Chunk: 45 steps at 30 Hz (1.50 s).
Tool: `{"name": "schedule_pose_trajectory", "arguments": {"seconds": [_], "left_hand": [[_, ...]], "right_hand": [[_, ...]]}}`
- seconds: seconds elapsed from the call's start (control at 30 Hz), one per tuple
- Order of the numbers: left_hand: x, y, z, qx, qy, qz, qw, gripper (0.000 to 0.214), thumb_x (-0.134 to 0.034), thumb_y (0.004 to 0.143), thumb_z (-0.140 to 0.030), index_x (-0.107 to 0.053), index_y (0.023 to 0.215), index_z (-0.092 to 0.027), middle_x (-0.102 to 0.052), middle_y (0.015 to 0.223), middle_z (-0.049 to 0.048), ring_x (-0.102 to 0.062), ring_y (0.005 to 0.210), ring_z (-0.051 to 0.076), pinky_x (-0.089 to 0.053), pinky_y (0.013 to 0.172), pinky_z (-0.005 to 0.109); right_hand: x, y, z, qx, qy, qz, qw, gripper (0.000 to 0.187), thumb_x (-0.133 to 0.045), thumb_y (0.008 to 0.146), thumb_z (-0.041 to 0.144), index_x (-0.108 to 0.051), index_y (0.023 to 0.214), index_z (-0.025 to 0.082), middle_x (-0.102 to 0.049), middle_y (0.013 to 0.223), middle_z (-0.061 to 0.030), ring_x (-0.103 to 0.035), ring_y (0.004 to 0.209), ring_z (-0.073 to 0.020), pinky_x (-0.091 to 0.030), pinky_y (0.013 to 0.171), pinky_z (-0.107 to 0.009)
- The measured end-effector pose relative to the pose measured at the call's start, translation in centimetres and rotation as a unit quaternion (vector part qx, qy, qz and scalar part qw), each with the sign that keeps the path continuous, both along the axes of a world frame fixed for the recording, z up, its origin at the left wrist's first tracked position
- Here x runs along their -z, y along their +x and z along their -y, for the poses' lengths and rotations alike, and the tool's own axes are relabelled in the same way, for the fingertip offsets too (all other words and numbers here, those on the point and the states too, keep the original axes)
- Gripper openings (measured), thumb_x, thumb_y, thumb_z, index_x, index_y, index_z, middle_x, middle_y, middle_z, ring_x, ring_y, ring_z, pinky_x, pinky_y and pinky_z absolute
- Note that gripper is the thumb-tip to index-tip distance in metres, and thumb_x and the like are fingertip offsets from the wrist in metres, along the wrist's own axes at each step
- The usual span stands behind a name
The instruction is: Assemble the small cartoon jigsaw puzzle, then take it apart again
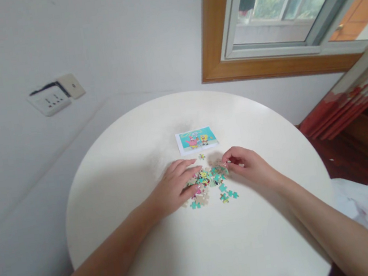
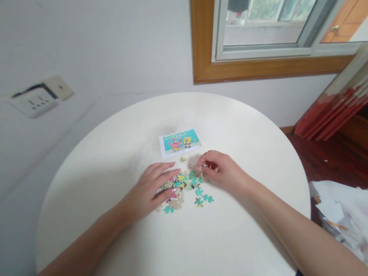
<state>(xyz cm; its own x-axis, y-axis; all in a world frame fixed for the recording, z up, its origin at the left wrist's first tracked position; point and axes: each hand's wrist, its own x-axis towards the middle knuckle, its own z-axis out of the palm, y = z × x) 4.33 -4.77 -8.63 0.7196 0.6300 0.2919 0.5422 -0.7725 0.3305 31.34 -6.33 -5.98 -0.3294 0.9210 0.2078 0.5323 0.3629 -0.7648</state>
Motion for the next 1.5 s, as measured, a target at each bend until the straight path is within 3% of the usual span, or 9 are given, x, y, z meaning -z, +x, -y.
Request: {"name": "schedule_pose_trajectory", "arguments": {"seconds": [0.27, 0.57, 0.7, 0.83, 0.97, 1.03, 1.1, 1.27, 1.5], "left_hand": [[-0.7, 0.7, 0.5, 0.03, -0.028, 0.008, 0.999, 0.032, -0.053, 0.093, -0.028, -0.059, 0.124, -0.023, -0.057, 0.126, 0.0097, -0.047, 0.118, 0.025, -0.037, 0.103, 0.042], [-0.9, 1.2, 0.7, 0.027, -0.051, 0.059, 0.997, 0.011, -0.052, 0.09, -0.018, -0.061, 0.096, -0.02, -0.061, 0.104, 0.0059, -0.054, 0.102, 0.02, -0.042, 0.092, 0.034], [-0.9, 0.4, 0.2, -0.004, -0.041, 0.082, 0.996, 0.021, -0.047, 0.091, -0.017, -0.061, 0.108, -0.019, -0.06, 0.106, 0.0081, -0.055, 0.102, 0.02, -0.044, 0.092, 0.034], [-1.0, 0.2, 0.3, -0.024, -0.024, 0.076, 0.997, 0.029, -0.046, 0.094, -0.022, -0.056, 0.121, -0.02, -0.058, 0.119, 0.0104, -0.051, 0.114, 0.022, -0.04, 0.101, 0.039], [-0.7, 1.0, 1.0, 0.029, -0.021, 0.019, 0.999, 0.059, -0.06, 0.087, -0.045, -0.041, 0.14, -0.025, -0.042, 0.145, 0.0112, -0.036, 0.134, 0.029, -0.029, 0.112, 0.048], [-0.4, 1.4, 1.3, 0.038, -0.03, -0.004, 0.999, 0.078, -0.065, 0.081, -0.054, -0.032, 0.146, -0.025, -0.037, 0.149, 0.0121, -0.032, 0.136, 0.031, -0.027, 0.113, 0.049], [-0.1, 1.7, 1.4, 0.026, -0.039, -0.008, 0.999, 0.079, -0.063, 0.083, -0.052, -0.028, 0.147, -0.022, -0.04, 0.147, 0.0128, -0.034, 0.135, 0.03, -0.028, 0.114, 0.048], [-0.1, 1.8, 1.3, 0.026, -0.051, 0.009, 0.998, 0.059, -0.059, 0.089, -0.039, -0.037, 0.141, -0.022, -0.049, 0.139, 0.0112, -0.042, 0.129, 0.027, -0.034, 0.11, 0.046], [-0.3, 1.8, 1.4, 0.023, -0.055, 0.026, 0.998, 0.038, -0.056, 0.091, -0.025, -0.049, 0.128, -0.02, -0.06, 0.122, 0.0095, -0.052, 0.116, 0.023, -0.042, 0.102, 0.041]], "right_hand": [[-0.1, 0.6, -0.1, -0.009, -0.028, 0.042, 0.999, 0.02, -0.052, 0.081, 0.016, -0.071, 0.089, 0.019, -0.071, 0.087, -0.0036, -0.061, 0.071, -0.0131, -0.047, 0.065, -0.025], [0.2, 0.2, 0.2, -0.033, -0.083, -0.015, 0.996, 0.021, -0.055, 0.083, 0.018, -0.073, 0.095, 0.017, -0.071, 0.085, -0.0035, -0.064, 0.071, -0.013, -0.051, 0.067, -0.027], [-0.1, 0.6, -0.1, -0.035, -0.01, 0.028, 0.999, 0.025, -0.052, 0.083, 0.013, -0.074, 0.095, 0.018, -0.068, 0.088, -0.0052, -0.061, 0.07, -0.0122, -0.049, 0.064, -0.025], [-0.2, 1.9, -0.4, -0.033, 0.052, 0.079, 0.995, 0.027, -0.055, 0.084, 0.013, -0.072, 0.103, 0.02, -0.065, 0.098, -0.008, -0.061, 0.08, -0.0149, -0.052, 0.073, -0.03], [0.3, 2.7, -0.1, -0.068, 0.049, 0.134, 0.988, 0.046, -0.065, 0.084, 0.033, -0.059, 0.128, 0.02, -0.056, 0.121, -0.0137, -0.058, 0.105, -0.023, -0.05, 0.093, -0.043], [0.6, 2.5, 0.0, -0.084, 0.047, 0.151, 0.984, 0.058, -0.068, 0.082, 0.043, -0.054, 0.133, 0.019, -0.053, 0.123, -0.0148, -0.055, 0.112, -0.0253, -0.046, 0.099, -0.045], [0.7, 1.8, 0.0, -0.084, 0.051, 0.168, 0.981, 0.062, -0.07, 0.079, 0.046, -0.054, 0.132, 0.016, -0.051, 0.121, -0.015, -0.054, 0.113, -0.0259, -0.045, 0.102, -0.044], [0.6, 0.1, -0.1, -0.066, 0.055, 0.183, 0.979, 0.054, -0.074, 0.076, 0.039, -0.062, 0.122, 0.012, -0.052, 0.109, -0.0137, -0.056, 0.1, -0.0241, -0.047, 0.095, -0.043], [1.4, -0.9, 0.2, -0.118, 0.068, 0.107, 0.985, 0.022, -0.067, 0.081, 0.019, -0.068, 0.103, 0.016, -0.057, 0.097, -0.0083, -0.058, 0.081, -0.0156, -0.051, 0.077, -0.03]]}}
